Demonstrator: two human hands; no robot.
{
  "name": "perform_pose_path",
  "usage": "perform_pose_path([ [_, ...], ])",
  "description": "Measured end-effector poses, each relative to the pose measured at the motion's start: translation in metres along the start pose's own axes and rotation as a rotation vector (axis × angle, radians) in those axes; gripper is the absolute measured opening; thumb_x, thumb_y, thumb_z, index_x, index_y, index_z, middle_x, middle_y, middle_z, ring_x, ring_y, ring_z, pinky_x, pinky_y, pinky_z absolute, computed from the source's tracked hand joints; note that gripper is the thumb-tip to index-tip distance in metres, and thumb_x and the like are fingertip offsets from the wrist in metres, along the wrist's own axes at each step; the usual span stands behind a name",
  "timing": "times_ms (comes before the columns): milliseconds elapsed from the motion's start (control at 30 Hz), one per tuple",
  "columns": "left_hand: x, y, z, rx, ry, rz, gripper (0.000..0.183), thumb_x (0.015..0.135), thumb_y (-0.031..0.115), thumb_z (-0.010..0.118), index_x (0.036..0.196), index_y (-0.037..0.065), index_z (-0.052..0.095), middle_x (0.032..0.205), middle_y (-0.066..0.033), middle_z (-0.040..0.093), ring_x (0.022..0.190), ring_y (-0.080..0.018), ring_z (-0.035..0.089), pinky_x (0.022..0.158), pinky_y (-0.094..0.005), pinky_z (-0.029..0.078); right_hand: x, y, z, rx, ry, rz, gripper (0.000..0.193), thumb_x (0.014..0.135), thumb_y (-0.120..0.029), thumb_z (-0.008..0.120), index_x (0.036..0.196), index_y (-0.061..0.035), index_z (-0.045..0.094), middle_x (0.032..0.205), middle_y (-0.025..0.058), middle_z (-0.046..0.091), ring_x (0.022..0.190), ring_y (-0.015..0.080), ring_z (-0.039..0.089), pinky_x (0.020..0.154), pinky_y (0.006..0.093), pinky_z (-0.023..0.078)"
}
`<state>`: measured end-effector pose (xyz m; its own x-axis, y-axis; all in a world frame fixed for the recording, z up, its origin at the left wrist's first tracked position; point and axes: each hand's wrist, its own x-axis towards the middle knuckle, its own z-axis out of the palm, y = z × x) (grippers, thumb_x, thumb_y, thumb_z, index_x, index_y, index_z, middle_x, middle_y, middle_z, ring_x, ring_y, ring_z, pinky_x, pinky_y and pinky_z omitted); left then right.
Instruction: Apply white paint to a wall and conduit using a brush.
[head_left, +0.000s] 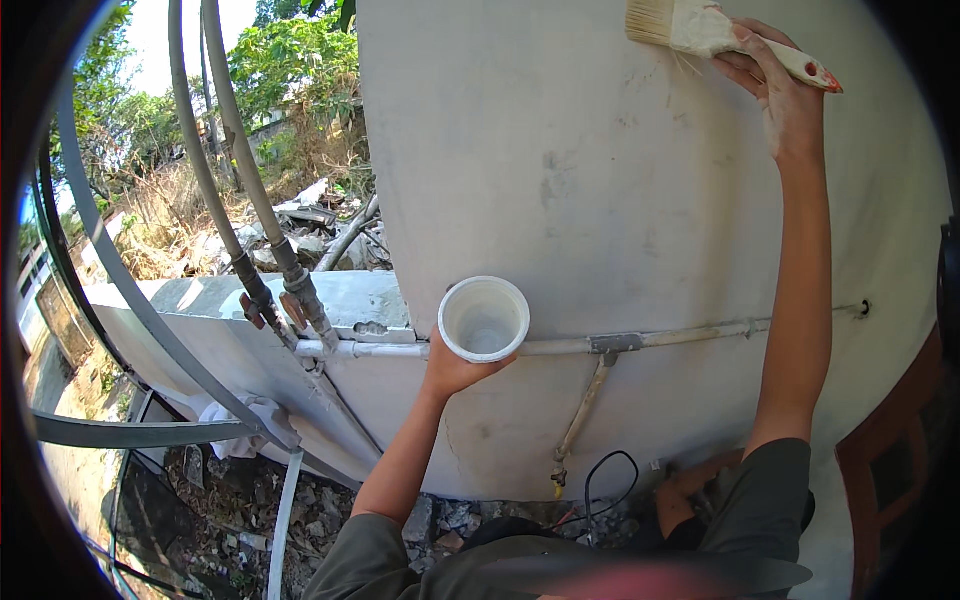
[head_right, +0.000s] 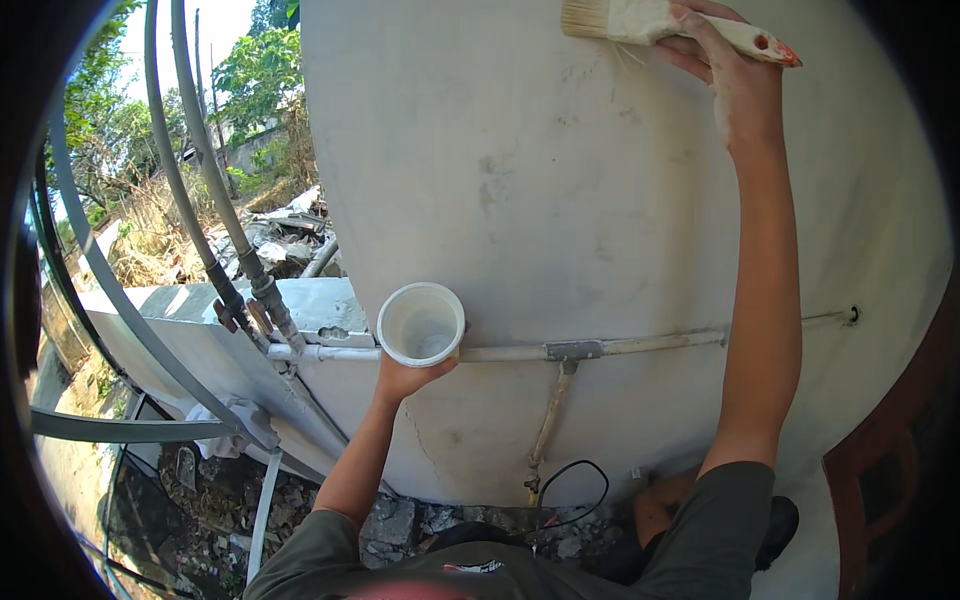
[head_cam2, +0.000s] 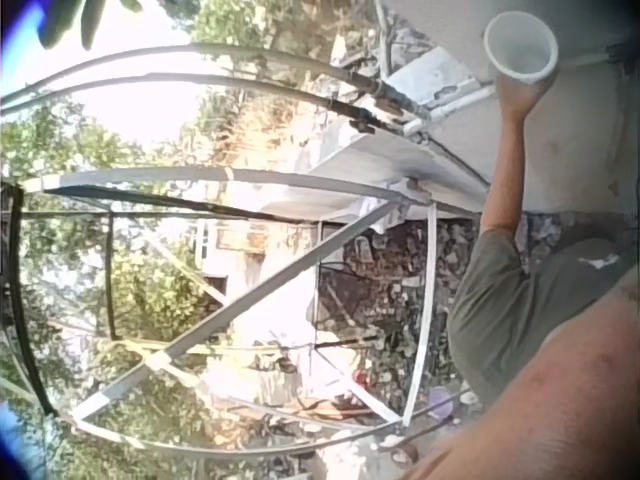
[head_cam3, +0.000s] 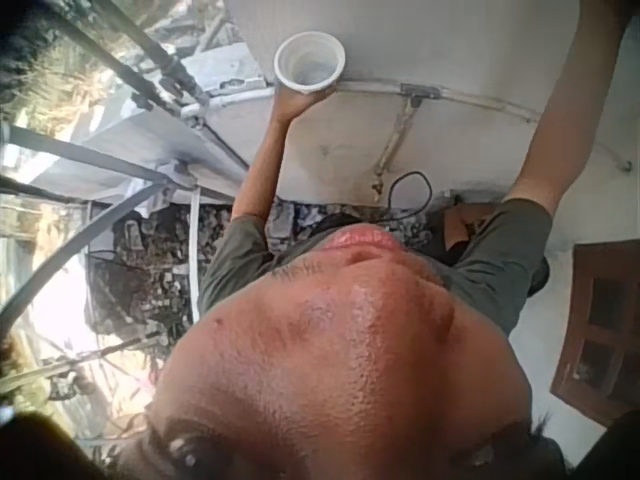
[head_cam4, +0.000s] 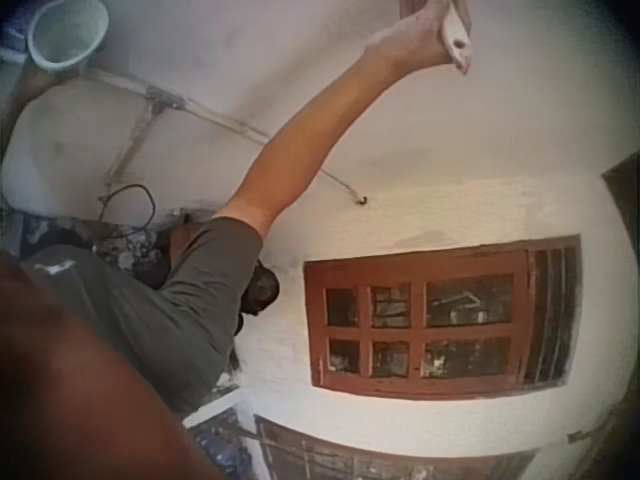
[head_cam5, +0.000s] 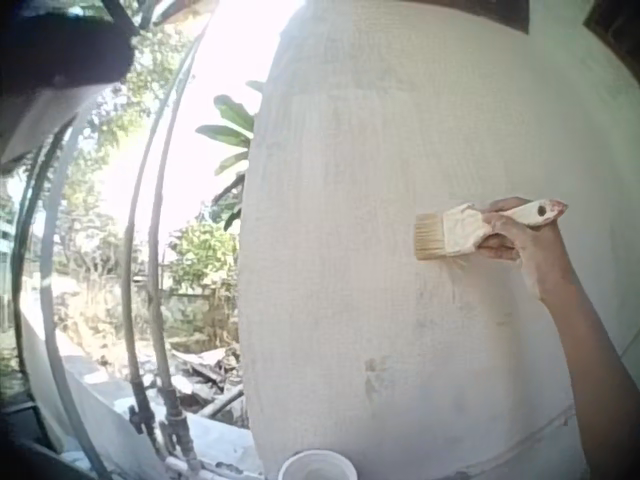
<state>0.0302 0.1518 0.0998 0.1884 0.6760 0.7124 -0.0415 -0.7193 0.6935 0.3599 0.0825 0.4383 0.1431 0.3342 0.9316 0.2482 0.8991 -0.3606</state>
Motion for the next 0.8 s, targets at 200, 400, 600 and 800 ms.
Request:
perform_pose_path([
  [200,0.006,0.005,-0.008,-0.042,0.009,0.019,0.055,0.064,0.017,0.088,0.111,0.001,0.065,0.102,-0.0086,0.072,0.093,-0.0187,0.069,0.085,-0.0338,0.054,0.005,-0.042,-0.036,-0.461,0.227,-0.093,0.023,0.096,-0.013,0.062,0.112,0.0017,0.070,0.107,0.0108,0.072,0.090,0.0190,0.071,0.089,0.0318,0.059],
  [400,0.005,-0.002,0.000,-0.056,-0.008,0.036,0.049,0.064,0.016,0.088,0.106,0.000,0.067,0.100,-0.0091,0.072,0.092,-0.0189,0.069,0.084,-0.0338,0.054,0.023,-0.023,-0.002,-1.245,0.542,-0.165,0.041,0.090,-0.048,0.063,0.108,-0.0130,0.075,0.090,0.0123,0.074,0.085,0.0243,0.072,0.076,0.0367,0.054],
  [600,0.005,0.006,-0.008,-0.030,-0.028,0.067,0.044,0.065,0.017,0.087,0.101,0.001,0.069,0.097,-0.0100,0.073,0.090,-0.0210,0.071,0.083,-0.0345,0.055,0.004,-0.015,0.127,-1.201,0.422,-0.574,0.019,0.089,-0.004,0.063,0.071,-0.0010,0.056,0.069,0.0145,0.058,0.061,0.0184,0.059,0.058,0.0361,0.048],
  [800,0.007,0.004,-0.016,-0.031,-0.088,0.119,0.049,0.065,0.020,0.088,0.106,0.001,0.068,0.099,-0.0106,0.073,0.093,-0.0219,0.070,0.084,-0.0349,0.054,-0.014,-0.042,0.243,-1.041,0.175,-0.590,0.021,0.089,-0.001,0.062,0.070,0.0028,0.054,0.060,0.0141,0.053,0.056,0.0169,0.054,0.057,0.0344,0.046],
])
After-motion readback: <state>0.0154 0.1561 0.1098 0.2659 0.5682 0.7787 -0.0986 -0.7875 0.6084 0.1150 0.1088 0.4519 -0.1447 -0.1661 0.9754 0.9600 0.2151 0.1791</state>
